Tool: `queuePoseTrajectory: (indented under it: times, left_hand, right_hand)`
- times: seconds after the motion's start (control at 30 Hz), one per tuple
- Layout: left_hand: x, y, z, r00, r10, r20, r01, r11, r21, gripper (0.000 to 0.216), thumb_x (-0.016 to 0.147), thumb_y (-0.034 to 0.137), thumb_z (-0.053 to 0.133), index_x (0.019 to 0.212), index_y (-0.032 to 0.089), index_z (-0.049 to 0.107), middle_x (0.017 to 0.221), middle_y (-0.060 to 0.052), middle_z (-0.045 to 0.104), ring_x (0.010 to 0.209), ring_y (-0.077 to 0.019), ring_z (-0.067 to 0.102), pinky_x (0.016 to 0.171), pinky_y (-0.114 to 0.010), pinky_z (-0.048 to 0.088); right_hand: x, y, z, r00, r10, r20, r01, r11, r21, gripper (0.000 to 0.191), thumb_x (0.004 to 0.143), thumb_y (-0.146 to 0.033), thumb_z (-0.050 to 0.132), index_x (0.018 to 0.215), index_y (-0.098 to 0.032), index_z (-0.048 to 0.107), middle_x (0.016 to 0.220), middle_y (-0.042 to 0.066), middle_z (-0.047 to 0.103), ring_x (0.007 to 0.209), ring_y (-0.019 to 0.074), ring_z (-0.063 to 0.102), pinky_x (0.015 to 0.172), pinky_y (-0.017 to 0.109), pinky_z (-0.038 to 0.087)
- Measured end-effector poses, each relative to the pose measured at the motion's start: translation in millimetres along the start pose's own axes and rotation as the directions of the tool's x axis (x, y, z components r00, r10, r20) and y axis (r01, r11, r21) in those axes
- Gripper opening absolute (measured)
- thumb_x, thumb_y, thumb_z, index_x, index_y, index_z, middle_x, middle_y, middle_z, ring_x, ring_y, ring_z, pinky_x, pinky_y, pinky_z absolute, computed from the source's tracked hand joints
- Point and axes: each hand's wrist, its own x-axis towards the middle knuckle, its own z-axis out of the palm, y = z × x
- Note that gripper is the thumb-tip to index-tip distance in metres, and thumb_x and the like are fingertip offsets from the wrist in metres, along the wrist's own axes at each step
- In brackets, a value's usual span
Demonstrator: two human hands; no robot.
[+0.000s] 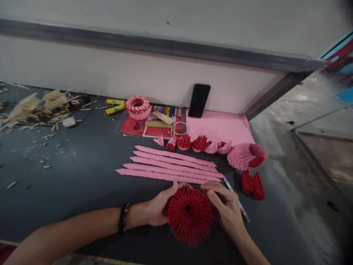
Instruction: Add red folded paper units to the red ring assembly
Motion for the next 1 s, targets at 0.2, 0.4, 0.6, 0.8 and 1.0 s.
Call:
queuePoseTrajectory:
  times: [0.2, 0.4, 0.6, 0.8, 1.0]
  left_hand:
    - [-2, -3, -3, 0.999, 0.030, 0.038, -0.034, 0.993, 0.117, 0.056, 0.092, 0.063, 0.063, 0.125, 0.018, 0.073, 0.119, -0.011, 0.074, 0.113, -0.0240, 0.068, 0.110, -0.040, 0.045]
    - [0, 20, 9, 0.997, 0.023, 0.076, -0.060, 0.840, 0.539, 0.054, 0.089, 0.037, 0.076, 0.141, 0.030, 0.063, 0.139, -0.008, 0.067, 0.128, -0.0243, 0.061, 0.114, -0.041, 0.041]
    - [-11, 34, 30, 0.988, 0.150, -0.047, -0.034, 0.497, 0.867, 0.033, 0.094, 0.036, 0.067, 0.122, 0.019, 0.071, 0.122, -0.009, 0.072, 0.115, -0.0238, 0.064, 0.108, -0.038, 0.045]
    - [-16, 42, 34, 0.987, 0.042, -0.155, 0.103, 0.571, 0.815, 0.035, 0.090, 0.024, 0.065, 0.124, 0.016, 0.068, 0.121, -0.007, 0.070, 0.113, -0.0217, 0.063, 0.104, -0.036, 0.046]
    - [-9, 42, 33, 0.970, 0.003, -0.245, 0.156, 0.764, 0.627, 0.033, 0.085, 0.024, 0.072, 0.117, 0.015, 0.071, 0.115, -0.007, 0.073, 0.107, -0.0205, 0.066, 0.106, -0.038, 0.046]
  right_hand:
    - [0, -5, 1, 0.999, 0.015, -0.031, -0.018, 0.993, -0.118, 0.012, 0.087, -0.033, 0.080, 0.095, -0.025, 0.083, 0.091, 0.006, 0.080, 0.083, 0.0211, 0.074, 0.076, 0.030, 0.060]
    - [-2, -10, 2, 0.999, 0.015, -0.050, -0.025, 0.979, -0.203, 0.012, 0.089, -0.036, 0.077, 0.092, -0.027, 0.083, 0.089, 0.006, 0.080, 0.080, 0.0211, 0.074, 0.074, 0.032, 0.060]
    - [-3, -6, 10, 0.995, 0.096, 0.005, -0.094, 0.979, -0.182, 0.014, 0.088, -0.039, 0.079, 0.096, -0.028, 0.085, 0.093, 0.004, 0.083, 0.085, 0.0214, 0.077, 0.078, 0.034, 0.062]
    - [0, -2, 14, 0.991, 0.119, 0.063, -0.108, 0.982, -0.153, 0.014, 0.087, -0.039, 0.080, 0.097, -0.031, 0.086, 0.094, 0.004, 0.083, 0.086, 0.0227, 0.077, 0.077, 0.036, 0.062]
    - [2, 1, 10, 0.991, 0.136, 0.001, -0.136, 0.990, -0.020, 0.023, 0.092, -0.042, 0.075, 0.108, -0.029, 0.084, 0.100, 0.007, 0.082, 0.088, 0.0217, 0.076, 0.077, 0.034, 0.062]
